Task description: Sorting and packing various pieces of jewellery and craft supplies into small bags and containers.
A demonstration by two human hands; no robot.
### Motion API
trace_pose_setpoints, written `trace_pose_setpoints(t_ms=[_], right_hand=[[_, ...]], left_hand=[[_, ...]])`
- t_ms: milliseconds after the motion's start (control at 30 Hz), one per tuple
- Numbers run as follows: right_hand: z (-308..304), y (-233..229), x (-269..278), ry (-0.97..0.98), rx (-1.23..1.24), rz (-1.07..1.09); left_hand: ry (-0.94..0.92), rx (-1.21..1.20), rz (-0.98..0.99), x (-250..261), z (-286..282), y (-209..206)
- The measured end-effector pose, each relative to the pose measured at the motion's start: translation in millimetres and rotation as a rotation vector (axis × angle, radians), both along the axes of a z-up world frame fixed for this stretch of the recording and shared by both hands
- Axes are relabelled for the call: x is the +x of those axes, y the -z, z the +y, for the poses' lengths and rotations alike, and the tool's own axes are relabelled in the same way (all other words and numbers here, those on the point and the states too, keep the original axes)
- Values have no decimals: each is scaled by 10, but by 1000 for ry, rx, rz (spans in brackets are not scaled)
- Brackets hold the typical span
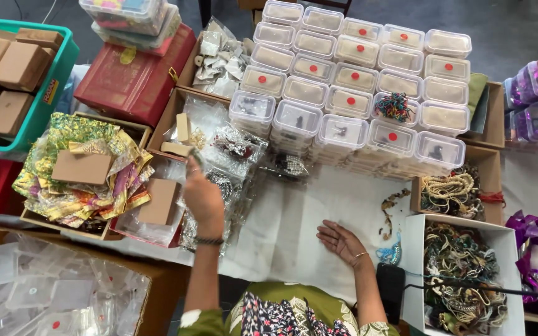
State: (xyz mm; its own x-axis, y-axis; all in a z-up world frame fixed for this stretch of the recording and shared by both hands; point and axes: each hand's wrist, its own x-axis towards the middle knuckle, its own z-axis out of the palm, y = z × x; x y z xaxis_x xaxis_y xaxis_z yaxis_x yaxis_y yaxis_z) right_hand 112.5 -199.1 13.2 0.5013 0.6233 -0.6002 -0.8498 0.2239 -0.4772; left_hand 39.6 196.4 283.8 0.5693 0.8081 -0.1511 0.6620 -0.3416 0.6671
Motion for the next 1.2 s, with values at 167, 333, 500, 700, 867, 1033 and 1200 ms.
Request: trace_pose_setpoints(t_ms=[167, 333, 500, 700, 867, 1033, 1200], right_hand=[[16, -30, -6, 6, -19, 11], [16, -52, 7, 8, -97, -3], [68, -125, -8, 16, -142, 24], [93, -104, -4, 16, -180, 38], [123, -10, 15, 42, -261, 14], [127, -49, 8, 41, -310, 16], [143, 138, 62, 53, -244, 41]], left_hand=[[4, 695, -27, 437, -154, 669], [4, 647, 14, 585, -222, 960], [68, 589, 20, 561, -361, 979], [139, 700, 34, 437, -419, 1012], [213, 606, -18, 302, -474, 621], [192, 621, -187, 334, -95, 625], [63, 520, -366, 426, 886, 615]])
